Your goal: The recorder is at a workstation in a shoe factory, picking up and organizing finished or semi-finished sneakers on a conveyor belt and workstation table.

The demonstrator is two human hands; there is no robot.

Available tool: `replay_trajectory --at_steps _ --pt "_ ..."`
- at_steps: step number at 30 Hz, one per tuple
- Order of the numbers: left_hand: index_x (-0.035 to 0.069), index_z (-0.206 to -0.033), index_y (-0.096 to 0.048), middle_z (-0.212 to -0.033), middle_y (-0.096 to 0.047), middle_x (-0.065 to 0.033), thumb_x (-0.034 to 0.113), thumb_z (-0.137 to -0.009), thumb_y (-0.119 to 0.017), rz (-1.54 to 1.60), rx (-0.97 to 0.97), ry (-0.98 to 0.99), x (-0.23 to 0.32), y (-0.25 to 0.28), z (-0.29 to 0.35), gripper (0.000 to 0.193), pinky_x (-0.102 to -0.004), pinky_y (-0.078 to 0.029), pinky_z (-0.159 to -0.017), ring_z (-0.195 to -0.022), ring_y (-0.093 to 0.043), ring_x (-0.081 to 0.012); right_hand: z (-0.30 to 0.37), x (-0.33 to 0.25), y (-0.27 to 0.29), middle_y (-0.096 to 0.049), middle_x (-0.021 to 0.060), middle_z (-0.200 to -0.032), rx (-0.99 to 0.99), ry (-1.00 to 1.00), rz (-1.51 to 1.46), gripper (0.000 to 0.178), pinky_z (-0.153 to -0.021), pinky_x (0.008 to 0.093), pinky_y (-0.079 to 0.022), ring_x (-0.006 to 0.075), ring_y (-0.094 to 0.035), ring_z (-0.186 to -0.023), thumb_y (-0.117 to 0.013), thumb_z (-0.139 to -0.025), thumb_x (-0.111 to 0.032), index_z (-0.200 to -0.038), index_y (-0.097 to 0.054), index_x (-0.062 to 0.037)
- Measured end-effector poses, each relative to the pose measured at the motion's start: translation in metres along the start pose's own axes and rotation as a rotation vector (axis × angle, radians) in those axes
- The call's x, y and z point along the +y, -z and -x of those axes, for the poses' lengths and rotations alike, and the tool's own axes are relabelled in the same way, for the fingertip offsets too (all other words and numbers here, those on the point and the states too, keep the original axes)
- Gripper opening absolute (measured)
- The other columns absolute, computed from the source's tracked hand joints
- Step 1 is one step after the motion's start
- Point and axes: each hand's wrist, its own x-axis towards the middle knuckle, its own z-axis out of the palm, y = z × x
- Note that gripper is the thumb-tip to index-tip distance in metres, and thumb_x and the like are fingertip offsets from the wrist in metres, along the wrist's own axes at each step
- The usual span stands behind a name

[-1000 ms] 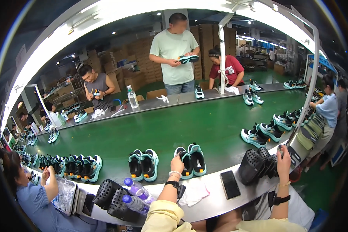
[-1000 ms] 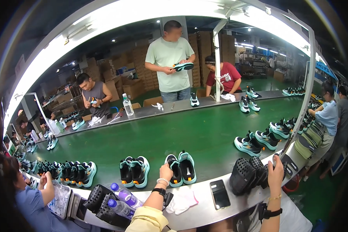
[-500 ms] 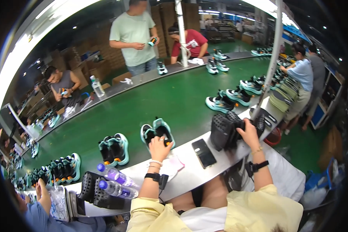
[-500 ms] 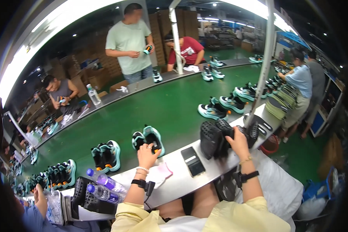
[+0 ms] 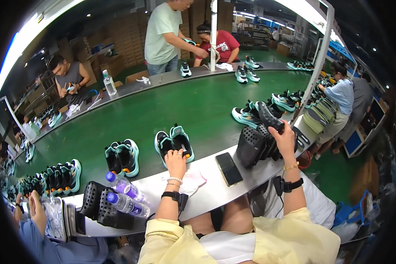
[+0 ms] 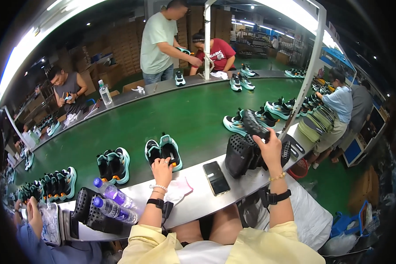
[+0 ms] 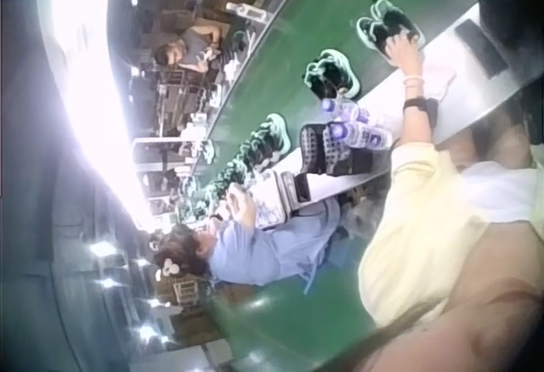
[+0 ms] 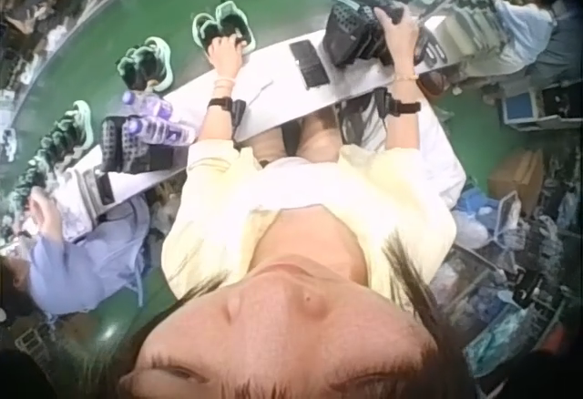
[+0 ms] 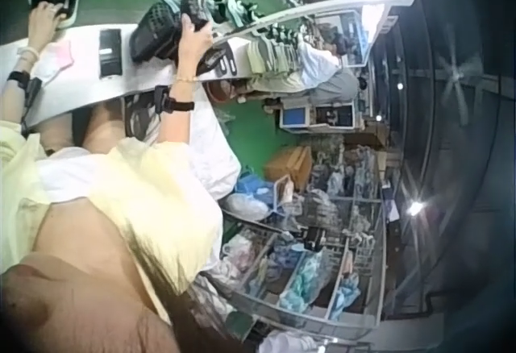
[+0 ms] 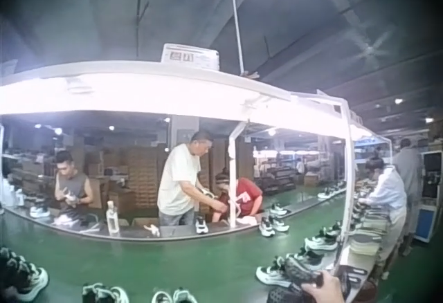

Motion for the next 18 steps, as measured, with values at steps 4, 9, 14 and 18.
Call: replay_trajectory --at_steps 4,9,14,18 --pt "0.009 -0.106 -0.071 -0.095 -0.066 -0.004 0.019 -0.078 -0.071 -0.019 -0.006 0.025 -0.01 0.002 0.002 0.03 -0.0411 -0.039 -0.092 -0.102 -0.053 -0.0247 0.031 -0.103 -0.071 -0.069 0.022 -0.091 -0.411 0.086 -0.064 0.051 -0.075 0.0411 -0.052 0.035 -0.068 -0.085 -0.077 -0.079 -0.034 -0.11 -0.062 0.0032" --pt "0.009 -0.088 -0.071 -0.087 -0.067 -0.0065 0.017 -0.072 -0.074 0.039 0.139 -0.13 -0.013 -0.004 -0.006 0.018 -0.0432 -0.047 -0.078 -0.093 -0.06 -0.0281 0.048 -0.121 -0.196 -0.068 0.0222 -0.077 -0.784 0.267 0.105 0.046 -0.068 0.0453 -0.054 0.0378 -0.068 -0.072 -0.078 -0.072 -0.043 -0.082 -0.069 0.0018" --pt "0.006 -0.079 -0.068 -0.084 -0.066 -0.0132 0.011 -0.07 -0.072 0.019 0.082 -0.112 -0.059 0.014 0.016 0.011 -0.0457 -0.049 -0.074 -0.087 -0.06 -0.0353 0.084 -0.163 -0.314 -0.069 0.0162 -0.077 -0.751 0.289 0.161 0.02 -0.067 0.0427 -0.057 0.0315 -0.069 -0.075 -0.073 -0.068 -0.025 -0.075 -0.072 -0.0062" --pt "-0.002 -0.097 -0.066 -0.109 -0.06 -0.0223 0.016 -0.079 -0.069 0.153 -0.182 0.059 0.028 0.018 -0.001 0.025 -0.0505 -0.043 -0.092 -0.106 -0.055 -0.041 0.044 -0.108 -0.335 -0.071 0.0034 -0.071 -0.598 0.149 0.819 0.014 -0.055 0.0375 -0.058 0.02 -0.07 -0.068 -0.073 -0.065 -0.022 -0.073 -0.075 -0.0111"
